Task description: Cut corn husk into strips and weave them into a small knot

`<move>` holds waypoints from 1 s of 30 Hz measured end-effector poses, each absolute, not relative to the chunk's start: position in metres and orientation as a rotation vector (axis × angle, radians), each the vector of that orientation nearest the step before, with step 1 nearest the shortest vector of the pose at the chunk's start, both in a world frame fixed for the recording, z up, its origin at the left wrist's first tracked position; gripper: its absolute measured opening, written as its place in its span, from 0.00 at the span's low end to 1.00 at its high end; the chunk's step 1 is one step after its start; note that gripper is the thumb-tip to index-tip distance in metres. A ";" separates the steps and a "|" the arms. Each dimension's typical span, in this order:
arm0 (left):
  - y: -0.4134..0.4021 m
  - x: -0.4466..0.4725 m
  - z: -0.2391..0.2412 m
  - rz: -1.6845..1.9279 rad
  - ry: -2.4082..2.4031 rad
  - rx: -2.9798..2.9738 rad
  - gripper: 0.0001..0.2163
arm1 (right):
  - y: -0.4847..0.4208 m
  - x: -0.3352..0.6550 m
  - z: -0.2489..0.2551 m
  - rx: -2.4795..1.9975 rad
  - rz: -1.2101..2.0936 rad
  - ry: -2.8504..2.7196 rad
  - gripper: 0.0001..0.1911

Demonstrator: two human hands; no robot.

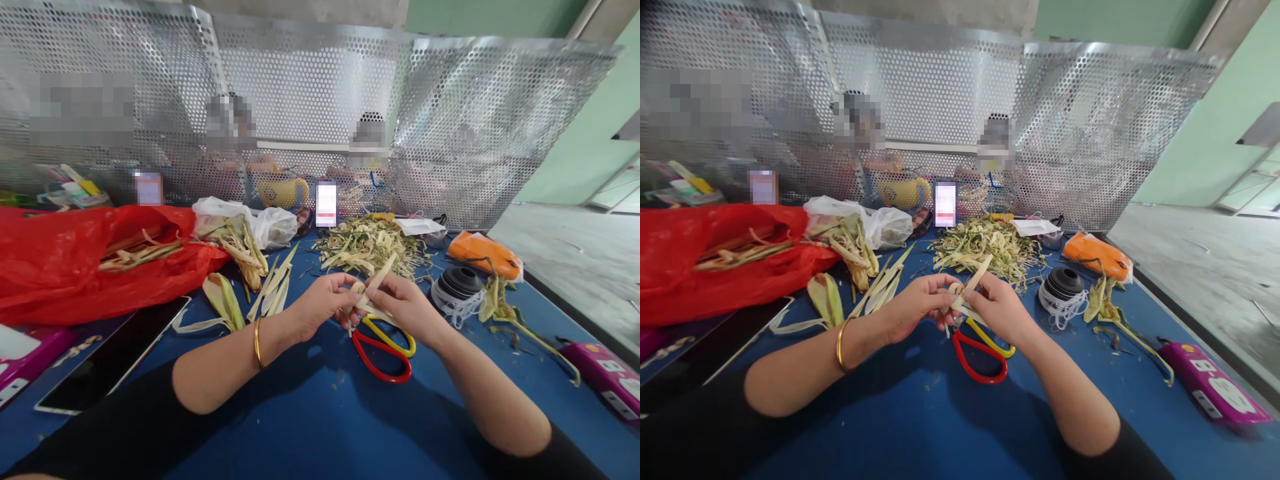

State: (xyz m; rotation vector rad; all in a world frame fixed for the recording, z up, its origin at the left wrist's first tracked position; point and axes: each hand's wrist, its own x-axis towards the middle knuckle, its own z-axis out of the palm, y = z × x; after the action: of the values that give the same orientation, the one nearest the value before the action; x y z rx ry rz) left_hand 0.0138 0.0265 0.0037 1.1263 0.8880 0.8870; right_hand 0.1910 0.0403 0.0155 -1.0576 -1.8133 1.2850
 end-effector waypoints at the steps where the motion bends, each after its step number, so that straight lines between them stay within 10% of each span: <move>1: 0.026 0.014 0.004 0.902 0.901 1.119 0.11 | 0.040 0.190 0.015 -1.072 1.271 -1.804 0.16; 23: 0.028 0.019 0.007 1.025 1.098 0.806 0.07 | 0.044 0.196 0.017 -1.184 0.879 -1.937 0.08; 30: 0.026 0.018 0.004 0.954 1.070 0.907 0.06 | 0.039 0.205 0.036 -0.958 1.452 -1.849 0.12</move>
State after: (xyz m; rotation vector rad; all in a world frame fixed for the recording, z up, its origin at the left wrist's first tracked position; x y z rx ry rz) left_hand 0.0177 0.0261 0.0040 0.9068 1.0697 0.9536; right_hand 0.2055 0.0389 0.0359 -0.9576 -1.8488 1.4520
